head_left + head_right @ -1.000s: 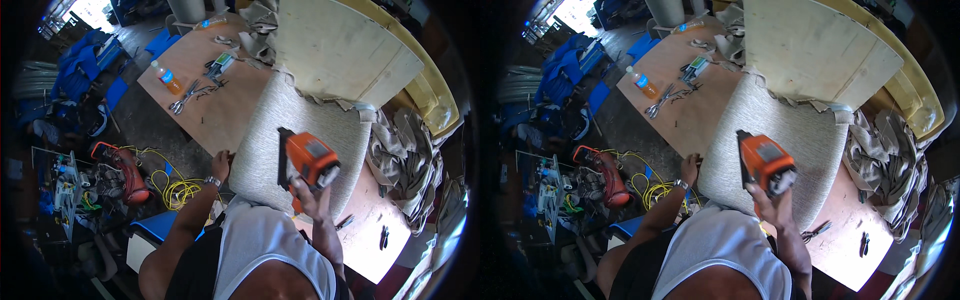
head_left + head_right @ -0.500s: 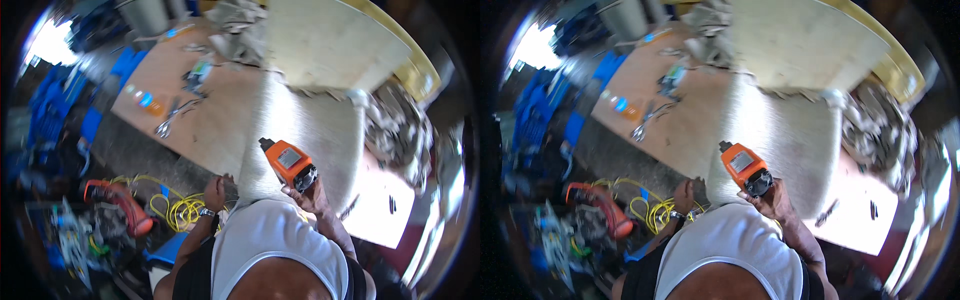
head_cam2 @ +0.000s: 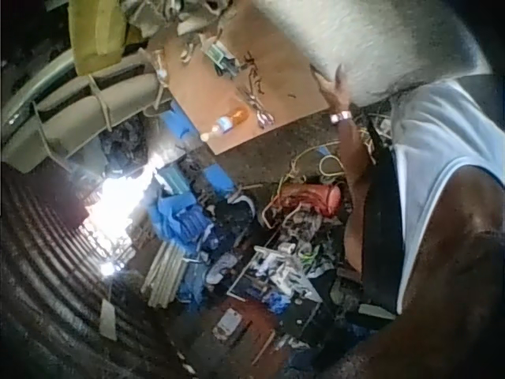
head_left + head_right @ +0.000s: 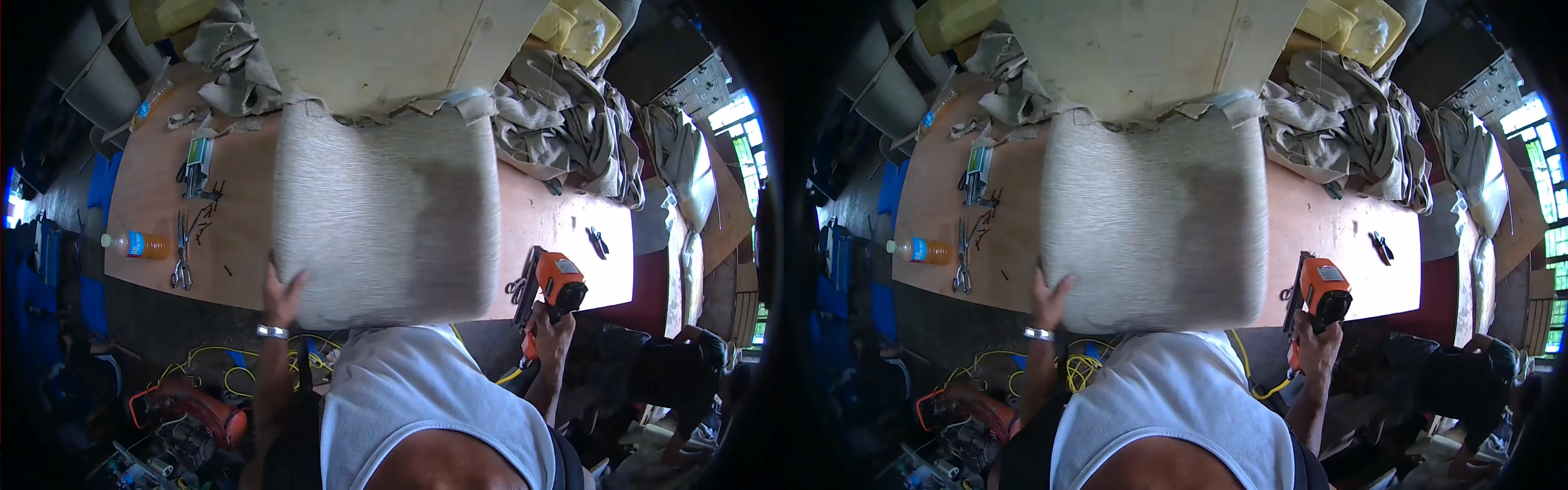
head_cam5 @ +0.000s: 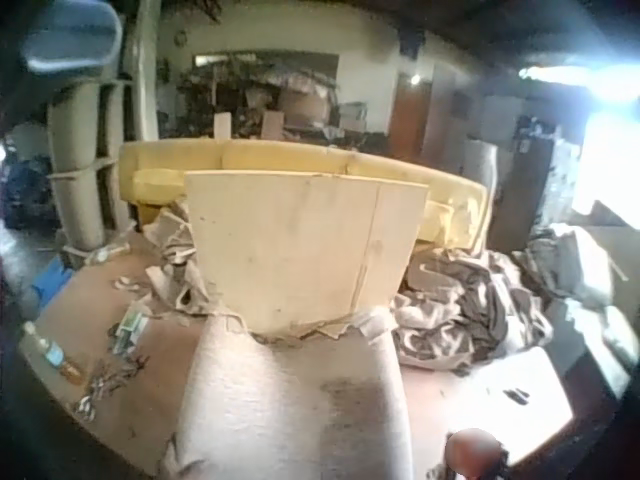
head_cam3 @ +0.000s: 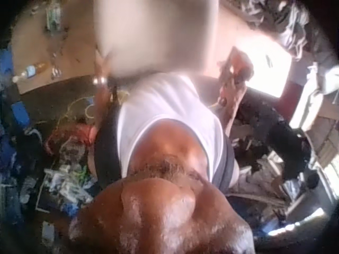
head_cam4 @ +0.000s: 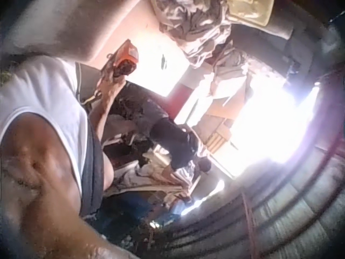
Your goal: The person uses a pneumatic staple gun to attach beige fabric to a wooden furniture frame. They repeatedly pull the fabric taut with their hands and fire staples along the edges to secure it. The person rotates the frame to access different sides and continues stapling until the fabric is fully attached.
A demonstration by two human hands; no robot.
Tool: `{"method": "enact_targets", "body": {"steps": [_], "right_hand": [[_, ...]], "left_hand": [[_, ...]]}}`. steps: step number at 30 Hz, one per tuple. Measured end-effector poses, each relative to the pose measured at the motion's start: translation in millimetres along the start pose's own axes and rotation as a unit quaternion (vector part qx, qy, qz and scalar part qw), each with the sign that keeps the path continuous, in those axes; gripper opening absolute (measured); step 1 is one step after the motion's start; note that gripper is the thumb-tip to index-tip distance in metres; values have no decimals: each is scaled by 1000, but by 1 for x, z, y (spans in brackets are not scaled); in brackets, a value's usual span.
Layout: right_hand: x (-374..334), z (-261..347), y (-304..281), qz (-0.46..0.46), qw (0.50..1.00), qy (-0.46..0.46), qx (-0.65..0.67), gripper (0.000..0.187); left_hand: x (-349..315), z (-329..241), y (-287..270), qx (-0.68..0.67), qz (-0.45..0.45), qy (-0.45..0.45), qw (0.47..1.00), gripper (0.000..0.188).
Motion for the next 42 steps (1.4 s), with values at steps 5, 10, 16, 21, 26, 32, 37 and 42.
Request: {"method": "enact_targets", "body": {"steps": [5,10,16,21,26,32,37,42], "right_hand": [[48,-41,1,87,995,0,-45,22],[82,-90,29,243,968,-65,-21,64],[113,-92,47,298,950,-65,-70,71],[131,-85,42,328,937,-16,-122,75],[150,-101,46,317,926,-109,-176,76],[142,-119,69,303,914,-181,-200,79],[138,-135,70,269,927,-196,-174,80],[135,-153,89,227,919,-131,-295,76]], "left_hand": [[55,-6,-71,93,-2,8,996,76],[0,-72,2,201,-199,168,944,77],[-89,-108,223,354,50,251,899,87],[-88,-102,243,350,61,283,891,88],[-50,-113,241,374,93,236,892,87],[-9,-132,201,458,57,219,860,77],[62,-149,57,507,-134,190,830,74],[179,-135,-37,271,-105,63,955,87]]}}
Point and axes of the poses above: each hand's wrist, its own x-axis towards the middle knuckle, its own y-axis out of the palm, z = x × y, the point moved 7 cm from there along x, towards the middle knuckle, and after that the axes turned 6 degrees about z, right-handed, at the moved point
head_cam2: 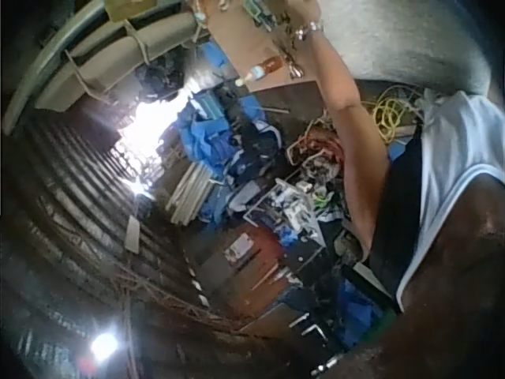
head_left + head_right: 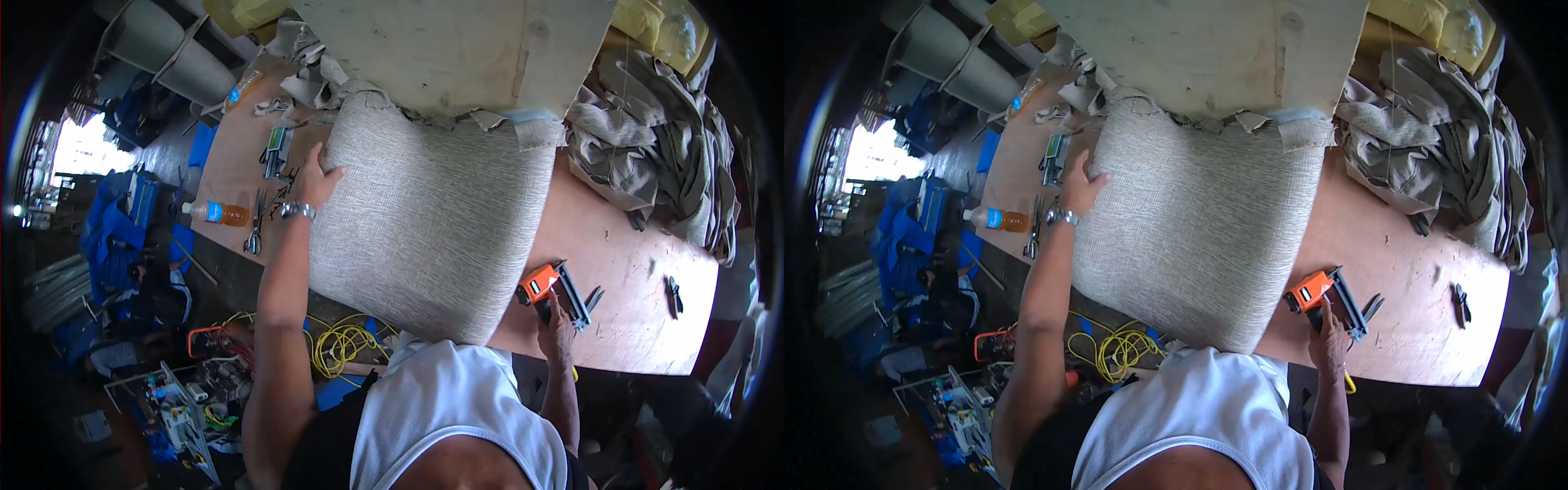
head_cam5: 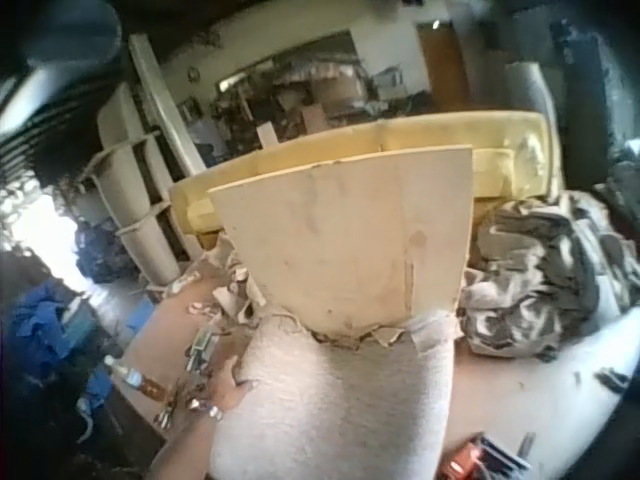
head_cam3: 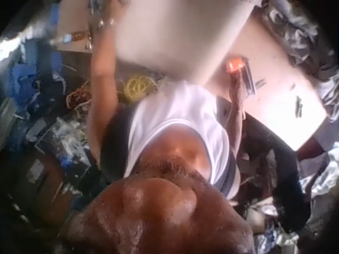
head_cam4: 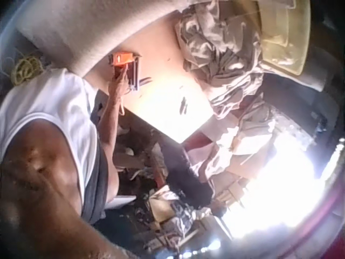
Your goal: The person uses a pneumatic staple gun to attach beige fabric to a wooden furniture frame. They repeatedly pull the fabric taut with their hands and fire staples along the edges to secure it. The person rotates the frame to access different sides and continues stapling until the fabric is fully attached.
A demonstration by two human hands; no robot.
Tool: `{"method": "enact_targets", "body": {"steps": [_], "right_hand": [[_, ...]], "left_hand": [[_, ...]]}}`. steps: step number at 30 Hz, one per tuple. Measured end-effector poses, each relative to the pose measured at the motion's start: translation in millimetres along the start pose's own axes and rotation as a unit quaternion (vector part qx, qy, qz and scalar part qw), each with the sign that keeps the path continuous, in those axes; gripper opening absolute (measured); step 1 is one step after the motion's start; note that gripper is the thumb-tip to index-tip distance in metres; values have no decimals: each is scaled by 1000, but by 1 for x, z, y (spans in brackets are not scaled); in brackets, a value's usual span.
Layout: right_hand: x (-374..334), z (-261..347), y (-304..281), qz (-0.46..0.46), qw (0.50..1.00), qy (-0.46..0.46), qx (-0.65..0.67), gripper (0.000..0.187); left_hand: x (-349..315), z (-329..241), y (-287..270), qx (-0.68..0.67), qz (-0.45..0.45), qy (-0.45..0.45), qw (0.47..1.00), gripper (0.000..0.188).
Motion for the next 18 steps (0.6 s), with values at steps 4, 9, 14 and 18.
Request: {"method": "enact_targets", "body": {"steps": [4,9,14,18], "right_hand": [[-25,38,-3,-133,989,25,-53,69],[-73,126,27,7,907,82,414,89],[-57,138,69,-21,909,24,415,100],[-34,124,53,-22,953,-23,303,97]], "left_hand": [[56,32,34,-102,164,-121,974,85],[56,103,66,-283,260,-145,912,83],[-38,144,59,-367,230,-214,875,82],[-83,153,68,-471,209,-233,825,88]]}}
Point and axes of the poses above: each hand's wrist, its own x-axis towards the middle knuckle, its own y-axis out of the palm, z = x × y, the point moved 7 cm from there along x, towards the middle knuckle, and after that the axes turned 6 degrees about z, right-handed, at the moved point
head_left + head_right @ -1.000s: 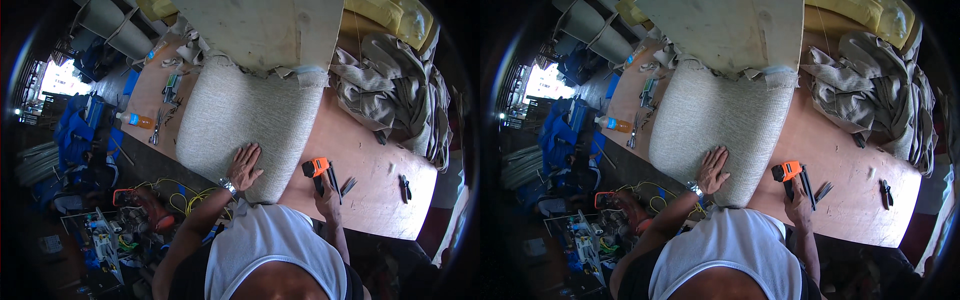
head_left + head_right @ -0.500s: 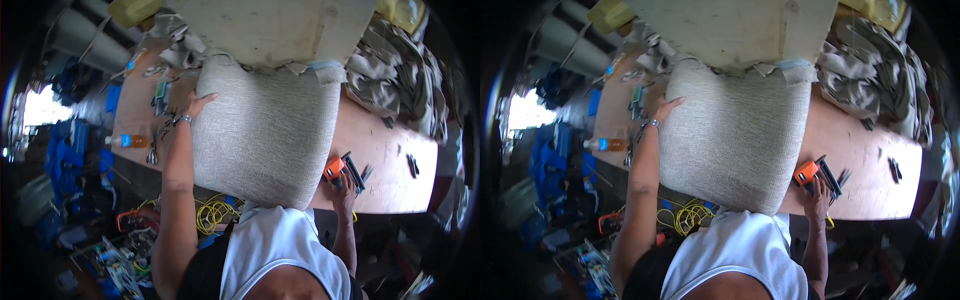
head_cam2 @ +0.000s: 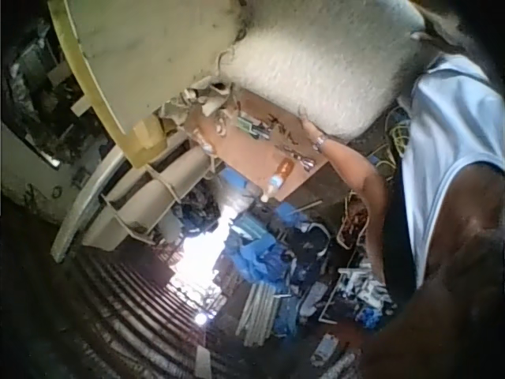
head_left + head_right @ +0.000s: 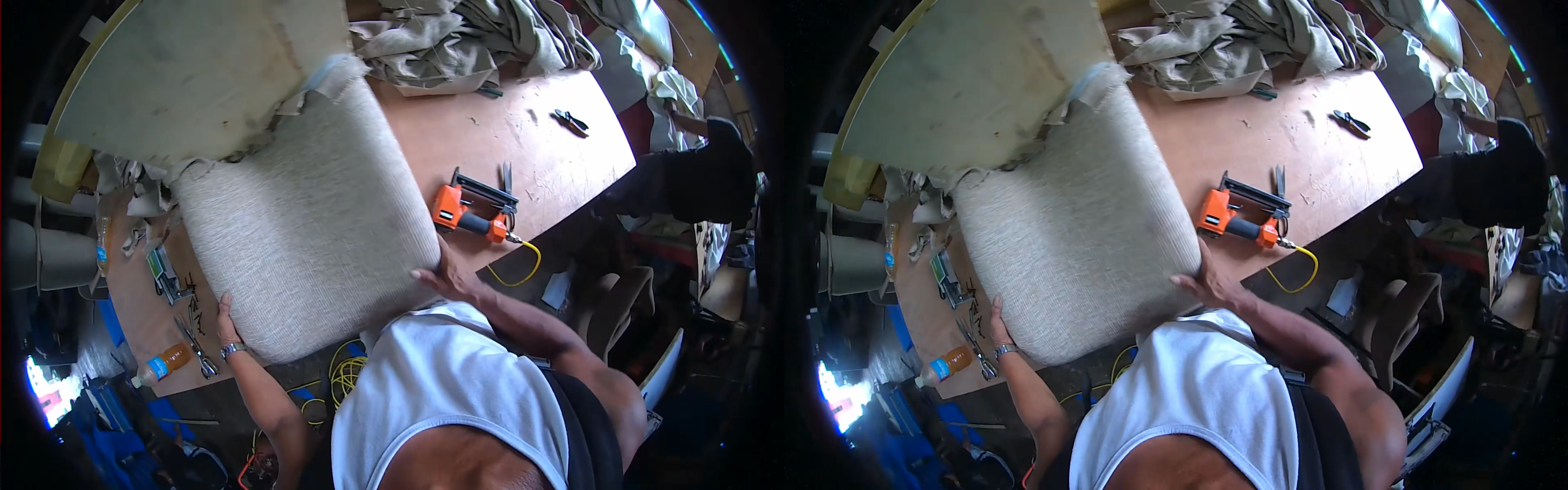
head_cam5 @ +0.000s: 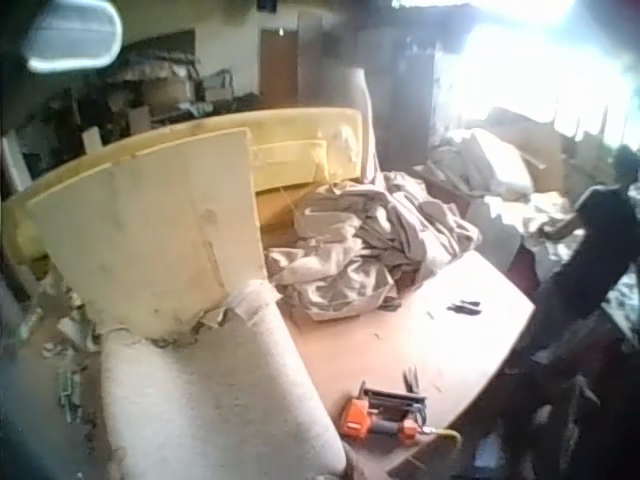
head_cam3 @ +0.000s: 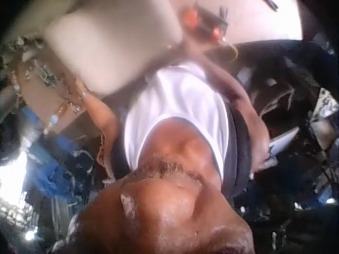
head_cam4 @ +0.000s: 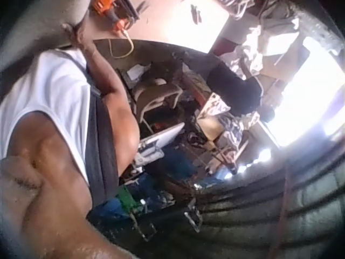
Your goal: The person uses a pneumatic staple gun to attach beige fabric to a wooden furniture frame. They repeatedly pull the fabric taut with their hands and fire staples along the edges to secure it. The person rotates the frame to access different sides and continues stapling until the fabric is fully attached.
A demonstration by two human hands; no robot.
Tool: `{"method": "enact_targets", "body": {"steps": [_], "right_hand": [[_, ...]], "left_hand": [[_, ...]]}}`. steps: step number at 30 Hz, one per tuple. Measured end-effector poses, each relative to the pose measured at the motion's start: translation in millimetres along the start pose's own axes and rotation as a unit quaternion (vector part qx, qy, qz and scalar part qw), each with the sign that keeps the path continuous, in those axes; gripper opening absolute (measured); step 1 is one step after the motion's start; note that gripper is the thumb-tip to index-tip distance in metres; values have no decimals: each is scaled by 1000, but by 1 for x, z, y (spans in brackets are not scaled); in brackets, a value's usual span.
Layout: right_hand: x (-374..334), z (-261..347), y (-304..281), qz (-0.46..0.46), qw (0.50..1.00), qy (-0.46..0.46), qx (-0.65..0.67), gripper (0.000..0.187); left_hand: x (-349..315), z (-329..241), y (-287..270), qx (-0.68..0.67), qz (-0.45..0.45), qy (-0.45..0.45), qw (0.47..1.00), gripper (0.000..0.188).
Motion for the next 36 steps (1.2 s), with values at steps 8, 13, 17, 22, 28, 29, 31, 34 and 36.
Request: {"method": "enact_targets", "body": {"steps": [8,13,17,22,28,29,31,34,36], "right_hand": [[11,-46,-107,-142,959,-79,-233,47],[-16,-107,-120,-158,897,-103,-399,62],[8,-130,-149,-190,889,-43,-414,61],[70,-160,-216,-201,884,-46,-420,58],[106,-96,-276,-246,865,-137,-416,51],[101,-60,-260,-190,880,-240,-362,50],[62,-8,-206,-107,886,-335,-301,51],[22,11,-106,129,884,-282,-349,60],[22,19,-63,185,880,-283,-335,75]], "left_hand": [[-54,43,53,-72,10,58,996,87],[-98,63,105,-53,-77,54,994,81],[-127,71,172,-69,-55,64,994,77],[-146,103,228,-58,-41,84,994,75],[-192,89,279,244,67,101,962,53],[-196,78,268,270,14,138,953,53],[-201,59,240,316,-85,208,922,54],[-174,7,192,221,-221,282,907,62],[-151,-16,174,206,-254,302,896,65]]}}
Point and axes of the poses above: each hand's wrist, its own x-axis towards the middle knuckle, its own y-axis out of the palm, z = x × y, the point moved 7 cm from there along x, towards the middle knuckle, and after that the axes turned 6 degrees about z, right-handed, at the moved point
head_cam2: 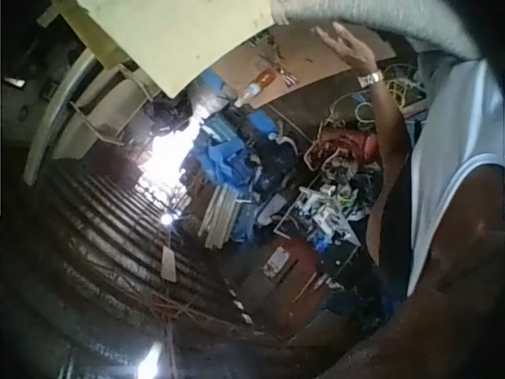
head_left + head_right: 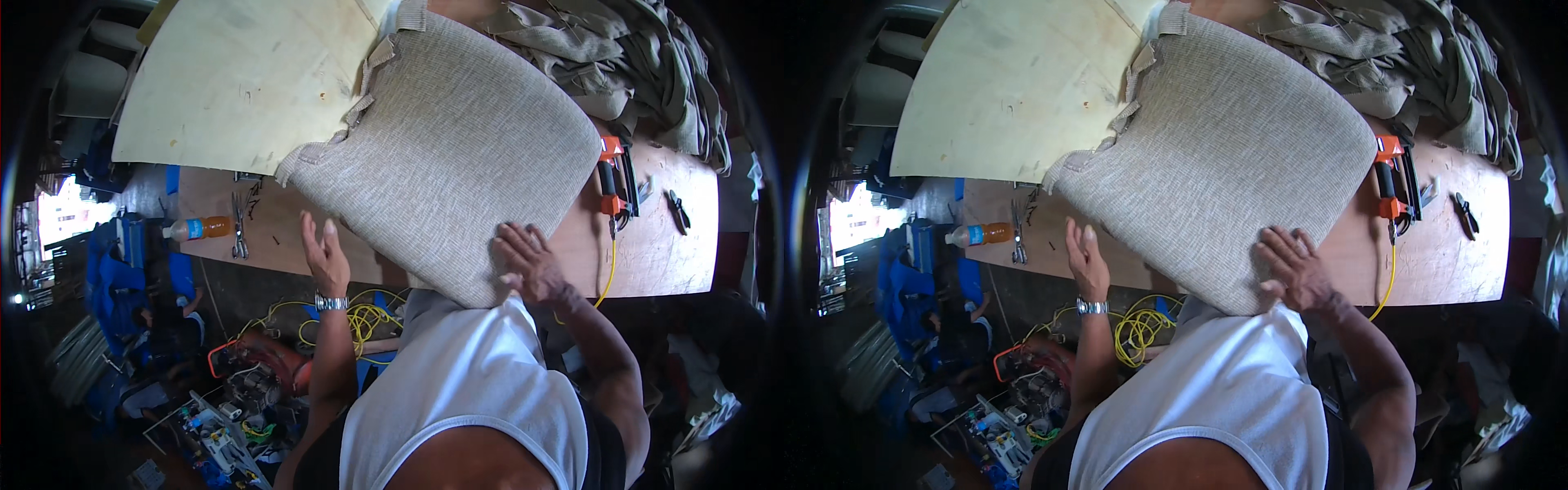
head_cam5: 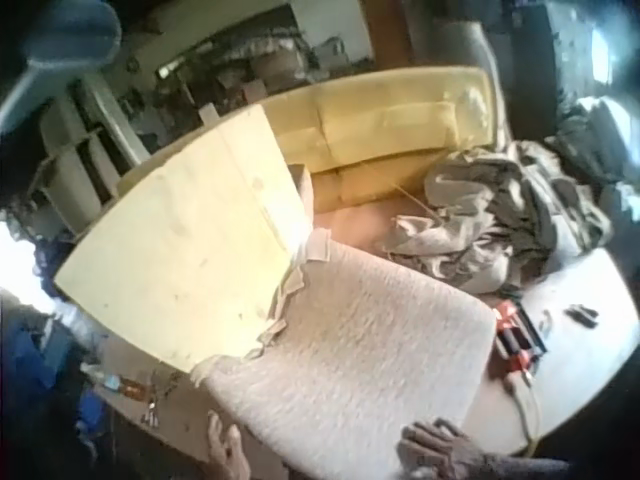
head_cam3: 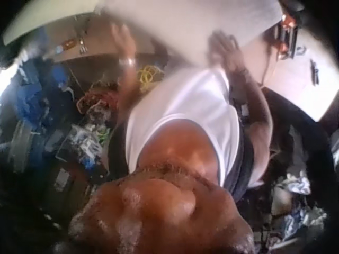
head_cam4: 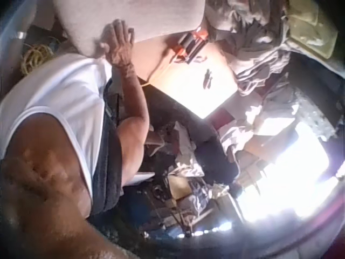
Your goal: The person uses a pneumatic staple gun to attach beige fabric to a wooden furniture frame. They repeatedly pull the fabric taut with their hands and fire staples along the edges to secure it. The person rotates the frame to access different sides and continues stapling until the fabric is fully attached.
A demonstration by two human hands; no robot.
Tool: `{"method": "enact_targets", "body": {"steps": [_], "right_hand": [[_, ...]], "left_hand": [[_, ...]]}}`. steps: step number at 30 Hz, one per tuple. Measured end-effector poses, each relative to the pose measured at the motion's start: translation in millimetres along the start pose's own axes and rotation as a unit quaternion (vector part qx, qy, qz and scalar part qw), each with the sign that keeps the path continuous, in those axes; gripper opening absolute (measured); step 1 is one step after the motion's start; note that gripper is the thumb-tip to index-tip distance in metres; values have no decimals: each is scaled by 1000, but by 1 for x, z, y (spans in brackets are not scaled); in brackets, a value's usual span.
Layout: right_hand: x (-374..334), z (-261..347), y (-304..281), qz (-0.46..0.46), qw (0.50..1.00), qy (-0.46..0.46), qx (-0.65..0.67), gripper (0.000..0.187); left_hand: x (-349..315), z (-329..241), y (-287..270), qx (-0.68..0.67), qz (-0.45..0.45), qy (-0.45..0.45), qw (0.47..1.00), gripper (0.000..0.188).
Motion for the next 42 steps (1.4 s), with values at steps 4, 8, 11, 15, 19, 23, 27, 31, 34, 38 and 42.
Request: {"method": "enact_targets", "body": {"steps": [4,8,11,15,19,23,27,31,34,38,42], "right_hand": [[83,38,3,-3,998,-47,-30,76],[204,73,7,36,995,-90,27,75],[295,82,20,44,993,-94,60,79],[365,83,18,-5,993,-30,111,68],[392,77,12,-69,981,5,182,53],[405,87,7,-98,977,-70,176,51],[428,53,29,12,917,63,395,44],[421,21,17,-106,758,91,638,57],[413,46,18,-14,880,-92,467,51],[365,111,7,-28,961,-126,245,54],[287,152,8,-62,968,-214,118,47]], "left_hand": [[8,3,21,145,85,77,983,67],[7,1,24,169,112,67,977,72],[10,13,22,150,124,79,978,71],[28,5,-5,146,157,108,971,65],[56,11,-40,130,64,63,987,53],[98,-10,-49,361,-7,185,914,55],[141,-26,-36,465,66,135,872,49],[153,-23,-41,406,77,171,894,36],[150,-23,-40,352,111,203,907,31],[134,14,-63,130,96,89,983,29],[132,31,-63,141,68,116,981,27]]}}
Point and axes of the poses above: each hand's wrist, its own x-axis towards the middle knuckle, its own y-axis out of the palm, z = x × y, the point moved 7 cm from there along x, towards the middle knuckle, and after that the axes turned 6 degrees about z, right-handed, at the moved point
